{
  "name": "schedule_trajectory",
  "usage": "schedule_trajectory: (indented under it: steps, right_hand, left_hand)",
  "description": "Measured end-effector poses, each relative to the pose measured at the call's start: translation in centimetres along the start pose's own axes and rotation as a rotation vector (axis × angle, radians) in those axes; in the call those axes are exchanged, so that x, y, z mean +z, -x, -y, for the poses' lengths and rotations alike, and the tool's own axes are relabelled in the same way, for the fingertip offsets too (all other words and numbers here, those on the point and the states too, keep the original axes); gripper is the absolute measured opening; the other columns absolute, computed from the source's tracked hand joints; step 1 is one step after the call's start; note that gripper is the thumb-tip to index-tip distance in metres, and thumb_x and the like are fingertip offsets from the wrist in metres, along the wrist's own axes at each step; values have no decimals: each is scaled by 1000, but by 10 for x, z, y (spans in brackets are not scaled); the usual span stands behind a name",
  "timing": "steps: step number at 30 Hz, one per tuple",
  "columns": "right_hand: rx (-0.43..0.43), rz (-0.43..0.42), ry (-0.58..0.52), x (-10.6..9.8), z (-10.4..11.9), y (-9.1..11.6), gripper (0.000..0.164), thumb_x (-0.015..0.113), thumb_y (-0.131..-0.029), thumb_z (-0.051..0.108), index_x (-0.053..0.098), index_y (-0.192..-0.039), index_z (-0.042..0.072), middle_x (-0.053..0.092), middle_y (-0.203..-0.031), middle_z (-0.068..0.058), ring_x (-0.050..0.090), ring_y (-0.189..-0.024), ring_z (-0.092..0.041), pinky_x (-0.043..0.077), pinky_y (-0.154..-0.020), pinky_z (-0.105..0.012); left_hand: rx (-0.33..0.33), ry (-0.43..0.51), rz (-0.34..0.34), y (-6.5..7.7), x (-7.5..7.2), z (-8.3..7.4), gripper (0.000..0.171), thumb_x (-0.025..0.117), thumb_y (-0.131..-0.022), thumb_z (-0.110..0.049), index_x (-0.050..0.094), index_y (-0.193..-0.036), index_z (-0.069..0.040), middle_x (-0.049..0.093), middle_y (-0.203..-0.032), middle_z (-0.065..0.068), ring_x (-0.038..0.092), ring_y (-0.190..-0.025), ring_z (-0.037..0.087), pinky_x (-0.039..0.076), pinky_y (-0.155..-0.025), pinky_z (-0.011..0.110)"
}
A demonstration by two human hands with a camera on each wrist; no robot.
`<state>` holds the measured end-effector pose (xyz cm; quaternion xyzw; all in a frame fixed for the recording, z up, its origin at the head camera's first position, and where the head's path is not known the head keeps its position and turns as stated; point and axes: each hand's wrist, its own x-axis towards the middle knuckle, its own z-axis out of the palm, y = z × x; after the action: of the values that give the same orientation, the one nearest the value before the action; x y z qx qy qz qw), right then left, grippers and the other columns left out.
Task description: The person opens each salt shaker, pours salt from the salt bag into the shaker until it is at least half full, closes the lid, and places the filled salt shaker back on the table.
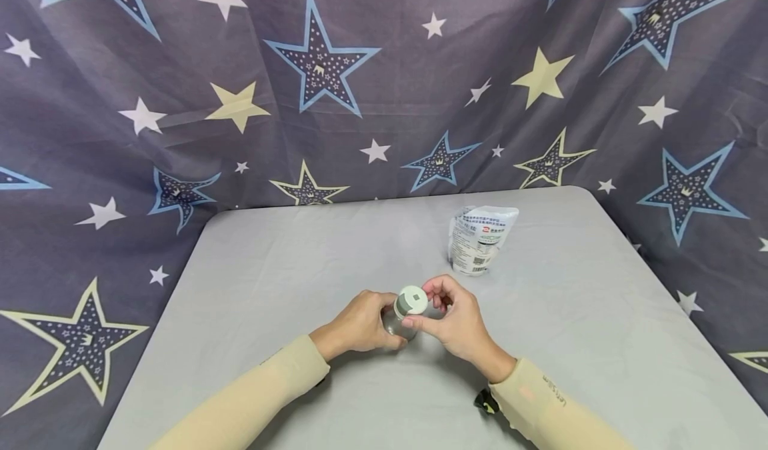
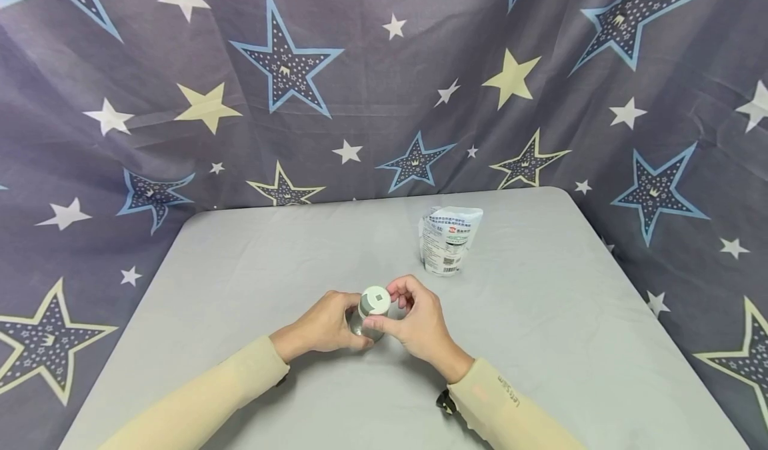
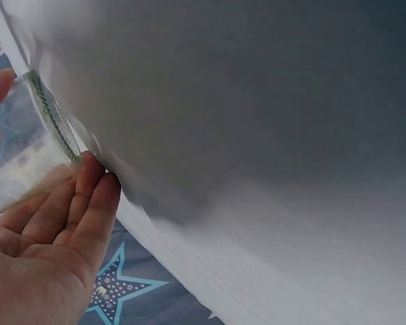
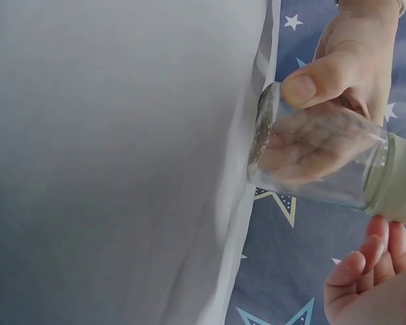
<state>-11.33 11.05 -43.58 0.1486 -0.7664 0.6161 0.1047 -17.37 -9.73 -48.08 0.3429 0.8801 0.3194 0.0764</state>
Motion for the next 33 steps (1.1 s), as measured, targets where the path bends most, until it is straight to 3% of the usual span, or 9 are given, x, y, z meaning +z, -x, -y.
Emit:
schedule_trajectory:
  steps: [8, 14, 16, 20, 25, 33]
  right_hand:
    - [-37, 27, 4, -3, -3, 0, 43, 91, -70, -4, 66, -106, -5, 62, -86, -19, 52, -78, -42, 47, -68, -41]
    - [-43, 40, 18, -4, -8, 0, 42, 89, -71, -7, 67, -106, -7, 61, -86, -22, 52, -79, -22, 47, -70, -38]
    - [-52, 43, 28, -3, -16, -1, 43, 89, -70, -8, 67, -107, -6, 60, -86, -23, 52, -79, -21, 47, -70, -35]
    - [-99, 52, 57, -4, -35, -2, 45, 90, -70, -6, 68, -110, 0, 63, -88, -16, 53, -81, -23, 46, -69, -32]
    - [-149, 93, 75, -6, -43, -3, 47, 90, -75, 3, 69, -117, 8, 65, -97, -3, 55, -85, -31, 48, -70, -41]
    - [-152, 140, 91, -8, -45, -3, 50, 87, -76, -1, 65, -121, 3, 64, -101, -8, 56, -88, -37, 49, -72, -44]
  left_hand:
    - [20, 1, -4, 0, 0, 0, 43, 94, -69, -29, 72, -104, -18, 71, -88, -10, 63, -75, 3, 52, -66, 21]
    - [13, -8, -3, 0, 0, -1, 43, 94, -69, -30, 72, -103, -18, 71, -88, -11, 63, -76, 2, 52, -66, 21]
    - [15, -8, -4, 0, 0, -1, 43, 94, -69, -30, 72, -103, -17, 71, -88, -10, 63, -76, 2, 52, -66, 21]
    - [15, -3, 0, 0, 0, -1, 43, 94, -69, -30, 73, -104, -17, 72, -89, -9, 64, -77, 3, 53, -67, 21]
    - [6, -8, -1, 0, -1, -1, 44, 94, -68, -31, 73, -104, -17, 72, -88, -10, 64, -77, 3, 52, -67, 21]
    - [-2, -8, 4, 1, 0, -1, 44, 94, -69, -32, 72, -104, -17, 72, -88, -8, 65, -77, 6, 52, -66, 21]
